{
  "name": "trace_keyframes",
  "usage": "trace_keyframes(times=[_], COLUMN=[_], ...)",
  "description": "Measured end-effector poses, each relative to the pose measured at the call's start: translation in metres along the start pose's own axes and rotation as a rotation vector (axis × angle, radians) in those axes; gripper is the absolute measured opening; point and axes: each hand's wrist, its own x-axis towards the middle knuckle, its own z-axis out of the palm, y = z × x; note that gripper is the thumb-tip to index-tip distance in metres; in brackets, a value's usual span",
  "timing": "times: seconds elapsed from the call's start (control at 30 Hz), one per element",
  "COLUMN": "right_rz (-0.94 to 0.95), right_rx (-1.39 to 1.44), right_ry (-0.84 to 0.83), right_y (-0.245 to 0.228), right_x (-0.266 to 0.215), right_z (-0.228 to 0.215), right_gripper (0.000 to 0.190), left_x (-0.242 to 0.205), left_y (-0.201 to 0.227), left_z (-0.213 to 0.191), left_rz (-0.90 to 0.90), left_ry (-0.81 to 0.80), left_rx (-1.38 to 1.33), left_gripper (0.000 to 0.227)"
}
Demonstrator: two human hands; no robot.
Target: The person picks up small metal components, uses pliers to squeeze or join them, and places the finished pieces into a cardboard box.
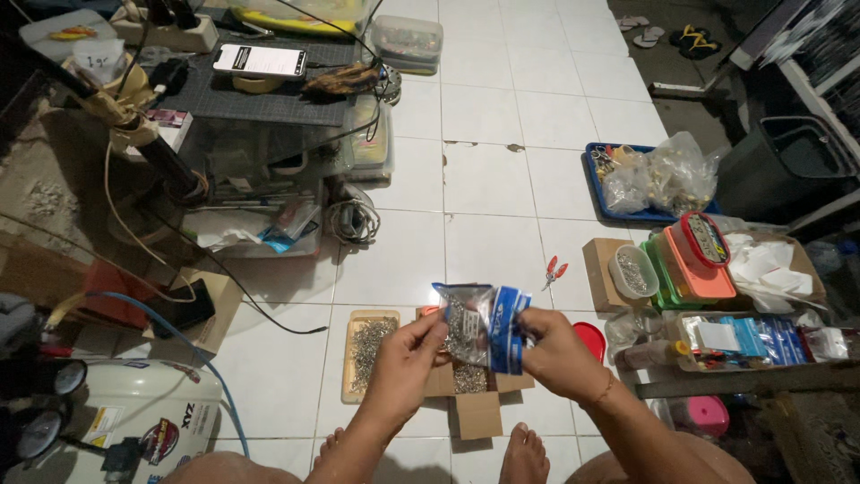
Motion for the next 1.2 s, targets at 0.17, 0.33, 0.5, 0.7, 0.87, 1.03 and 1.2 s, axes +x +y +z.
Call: trace_keyframes(times=[0.17,0.33,0.5,0.7,0.87,1.03,1.2], right_rz=[-0.029,0.076,-0.051,-0.263,-0.094,-0.175,-0.169], right_rx=[-0.159,-0.185,-0.04,-0.294,-0.225,-0.191,-0.344], right_ry=[-0.184,-0.079,-0.041,-0.004,-0.12,-0.198,-0.379], right_y=[-0.016,-0.008,-0.014,0.029,0.018,0.024,0.02], right_x=[-0.003,0.003,-0.003,0.01,0.015,0.027,0.032], right_z=[-0.001,0.01,0.026,0.019,0.009,0.002,0.002], right_gripper=[0.022,0.006,0.034,0.04,0.015,0.029,0.026], left_x=[-0.009,-0.014,-0.016,-0.011,-0.012,-0.027,-0.012], left_y=[0.007,0.016,0.009,0.012,0.013,0.026,0.004], left_z=[0.009,0.011,0.013,0.011,0.011,0.011,0.012], left_rz=[-0.04,0.025,0.372,0.281,0.303,0.389,0.773], left_ry=[0.14,0.216,0.258,0.302,0.264,-0.068,0.09], left_rx=[0.003,0.063,0.341,0.197,0.296,0.594,0.954], left_gripper=[0.042,0.041,0.022,0.029,0.049,0.094,0.096])
